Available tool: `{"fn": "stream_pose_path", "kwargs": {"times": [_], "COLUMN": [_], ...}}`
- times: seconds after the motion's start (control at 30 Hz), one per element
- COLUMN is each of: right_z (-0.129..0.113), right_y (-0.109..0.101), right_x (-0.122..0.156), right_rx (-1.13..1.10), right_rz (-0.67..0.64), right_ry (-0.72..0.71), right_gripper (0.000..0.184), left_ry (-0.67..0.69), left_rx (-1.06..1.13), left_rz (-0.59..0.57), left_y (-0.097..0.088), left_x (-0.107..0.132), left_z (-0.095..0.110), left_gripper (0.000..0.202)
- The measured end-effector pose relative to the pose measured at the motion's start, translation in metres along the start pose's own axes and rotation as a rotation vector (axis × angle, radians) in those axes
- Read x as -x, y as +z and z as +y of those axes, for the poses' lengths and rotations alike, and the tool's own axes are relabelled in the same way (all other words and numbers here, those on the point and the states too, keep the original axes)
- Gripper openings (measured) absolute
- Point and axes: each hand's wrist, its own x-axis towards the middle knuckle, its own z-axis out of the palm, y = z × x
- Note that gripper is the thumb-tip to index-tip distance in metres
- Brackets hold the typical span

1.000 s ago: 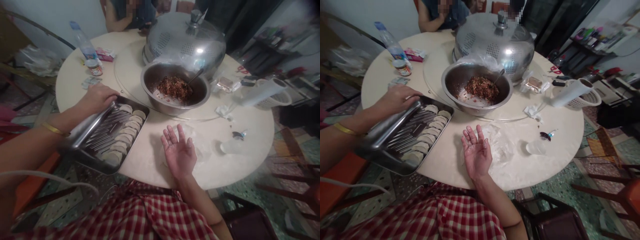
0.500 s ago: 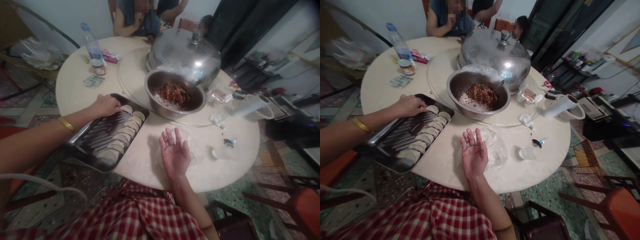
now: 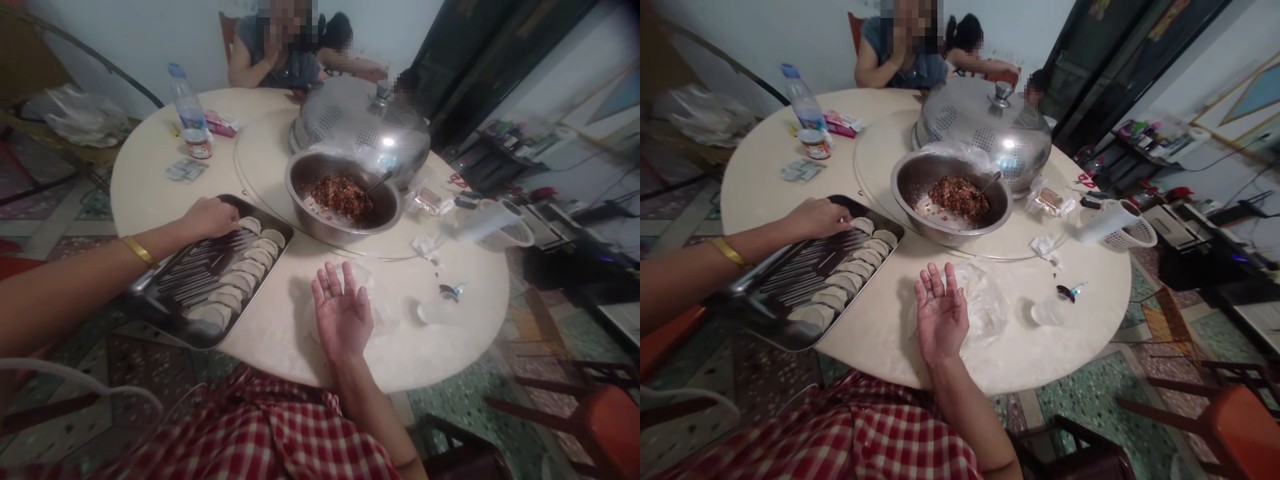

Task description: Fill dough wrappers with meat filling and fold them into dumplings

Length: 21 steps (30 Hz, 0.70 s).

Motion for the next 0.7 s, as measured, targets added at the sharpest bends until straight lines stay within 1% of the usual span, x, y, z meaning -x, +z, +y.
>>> {"fn": "stream_pose_path", "kwargs": {"times": [0.07,0.17,0.23,0.3,0.43,0.53,0.7], "right_z": [0.0,0.0,0.0,0.001,0.001,0.003,0.004], "right_y": [0.0,0.001,0.001,0.0,-0.001,-0.002,-0.002], "right_x": [0.0,-0.001,-0.002,-0.002,-0.003,-0.005,-0.006], "right_rx": [-0.002,-0.01,-0.013,-0.017,-0.023,-0.014,0.003], "right_rz": [0.0,0.0,0.001,0.001,-0.004,-0.008,-0.001], "right_ry": [-0.002,-0.002,-0.002,-0.005,-0.016,-0.026,-0.044], "right_gripper": [0.041,0.042,0.042,0.042,0.042,0.039,0.039], "left_ry": [0.005,-0.008,-0.023,-0.022,0.032,0.063,0.051], "left_rx": [0.012,0.029,0.033,0.032,0.028,0.025,0.025], "left_rz": [-0.023,-0.041,-0.027,0.018,0.135,0.183,0.238], "left_y": [0.002,0.005,0.003,-0.001,-0.007,-0.005,0.002], "left_x": [0.0,-0.002,-0.003,-0.002,0.002,0.003,0.003], "left_z": [0.001,0.002,0.002,0.003,0.01,0.015,0.019], "left_gripper": [0.03,0.04,0.034,0.029,0.037,0.037,0.037]}}
